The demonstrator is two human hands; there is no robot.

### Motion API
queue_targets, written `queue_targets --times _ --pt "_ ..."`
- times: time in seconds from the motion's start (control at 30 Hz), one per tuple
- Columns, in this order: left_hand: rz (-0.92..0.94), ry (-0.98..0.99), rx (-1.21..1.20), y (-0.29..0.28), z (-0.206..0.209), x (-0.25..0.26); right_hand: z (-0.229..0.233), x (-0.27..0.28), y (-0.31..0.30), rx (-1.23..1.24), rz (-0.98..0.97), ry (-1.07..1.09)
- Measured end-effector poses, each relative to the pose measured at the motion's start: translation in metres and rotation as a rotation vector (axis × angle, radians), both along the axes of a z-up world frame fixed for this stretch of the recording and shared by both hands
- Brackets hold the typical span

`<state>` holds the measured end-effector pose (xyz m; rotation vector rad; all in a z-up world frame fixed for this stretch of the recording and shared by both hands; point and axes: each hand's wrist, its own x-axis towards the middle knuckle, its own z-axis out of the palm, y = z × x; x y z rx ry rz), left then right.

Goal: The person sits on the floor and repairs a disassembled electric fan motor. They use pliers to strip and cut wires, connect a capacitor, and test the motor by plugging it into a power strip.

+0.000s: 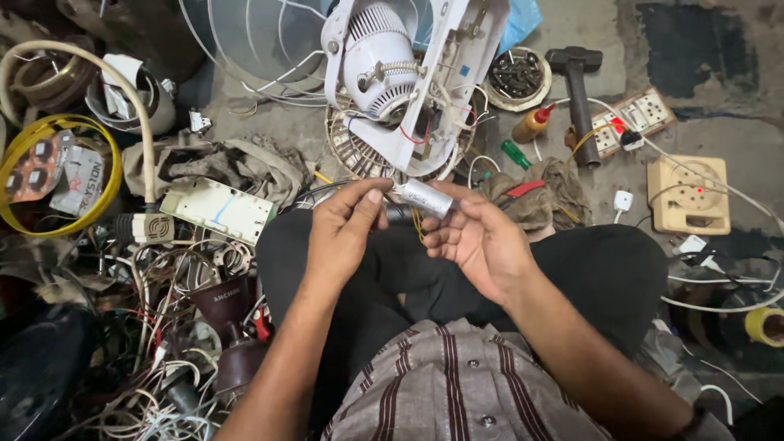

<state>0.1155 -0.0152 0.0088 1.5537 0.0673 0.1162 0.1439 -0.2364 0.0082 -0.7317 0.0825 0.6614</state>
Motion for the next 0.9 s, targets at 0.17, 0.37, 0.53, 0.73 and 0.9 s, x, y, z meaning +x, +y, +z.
queue_targets --times 0.17,0.37,0.53,0.73,0.9 --pt "-0.144 0.044 -0.162 0.002 0.019 -0.006 -0.012 -0.003 -0.008 -0.081 -0.015 0.027" --pt "-0.321 0.035 -0.212 0.006 0.036 -0.016 -0.025 -0.008 -0.019 -0.082 -0.011 0.152" --pt "-0.085 -0.051 0.024 -0.012 0.024 -0.017 -0.026 -0.013 -0.022 -0.106 -0.008 0.189" --pt "-0.084 -0.218 0.318 -0.025 0.042 0.002 -0.037 -0.008 -0.027 -0.147 0.025 0.23" --pt "-0.045 -0.08 0.148 -0.044 0.013 0.004 -0.04 -0.014 -0.024 -0.678 -0.024 -0.193"
